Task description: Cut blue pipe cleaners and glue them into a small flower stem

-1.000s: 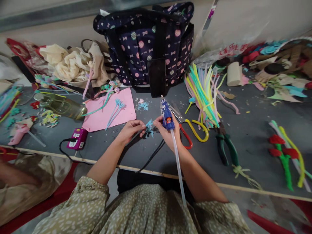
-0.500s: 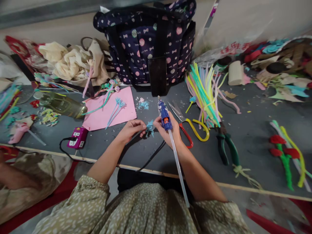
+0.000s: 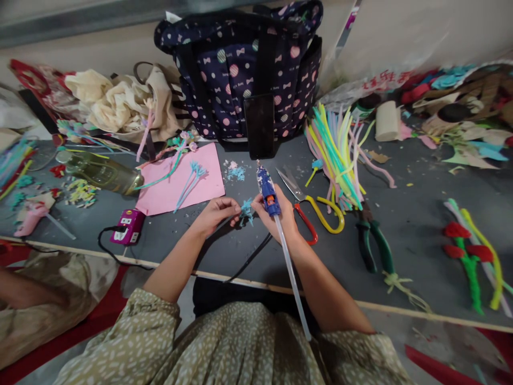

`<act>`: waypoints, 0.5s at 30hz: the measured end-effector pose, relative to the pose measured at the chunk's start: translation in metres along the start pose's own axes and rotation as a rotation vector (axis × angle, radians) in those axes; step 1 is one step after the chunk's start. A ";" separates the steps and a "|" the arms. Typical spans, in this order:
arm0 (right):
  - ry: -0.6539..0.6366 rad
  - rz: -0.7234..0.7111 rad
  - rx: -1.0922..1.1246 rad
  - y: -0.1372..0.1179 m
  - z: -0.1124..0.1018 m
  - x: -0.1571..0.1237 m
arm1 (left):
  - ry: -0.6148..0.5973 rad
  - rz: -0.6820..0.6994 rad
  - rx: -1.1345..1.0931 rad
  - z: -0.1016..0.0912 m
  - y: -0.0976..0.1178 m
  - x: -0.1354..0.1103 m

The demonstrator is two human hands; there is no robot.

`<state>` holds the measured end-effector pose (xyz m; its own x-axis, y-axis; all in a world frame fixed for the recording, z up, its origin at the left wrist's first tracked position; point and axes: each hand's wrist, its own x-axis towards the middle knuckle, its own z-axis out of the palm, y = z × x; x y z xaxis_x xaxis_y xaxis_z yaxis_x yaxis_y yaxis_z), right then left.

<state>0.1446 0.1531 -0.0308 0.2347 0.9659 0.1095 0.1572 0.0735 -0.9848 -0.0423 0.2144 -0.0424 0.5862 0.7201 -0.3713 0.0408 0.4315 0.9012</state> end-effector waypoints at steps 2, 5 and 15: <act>0.000 -0.003 0.003 0.001 0.000 0.000 | -0.003 0.001 -0.001 0.000 0.000 0.000; -0.001 -0.010 -0.018 0.001 -0.001 0.000 | 0.008 -0.014 -0.010 0.000 0.001 0.000; -0.025 -0.010 -0.011 0.002 -0.001 -0.001 | 0.005 -0.033 -0.024 0.002 0.002 0.000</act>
<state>0.1460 0.1523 -0.0327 0.2089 0.9711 0.1158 0.1698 0.0806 -0.9822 -0.0411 0.2139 -0.0403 0.5807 0.7079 -0.4021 0.0409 0.4679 0.8828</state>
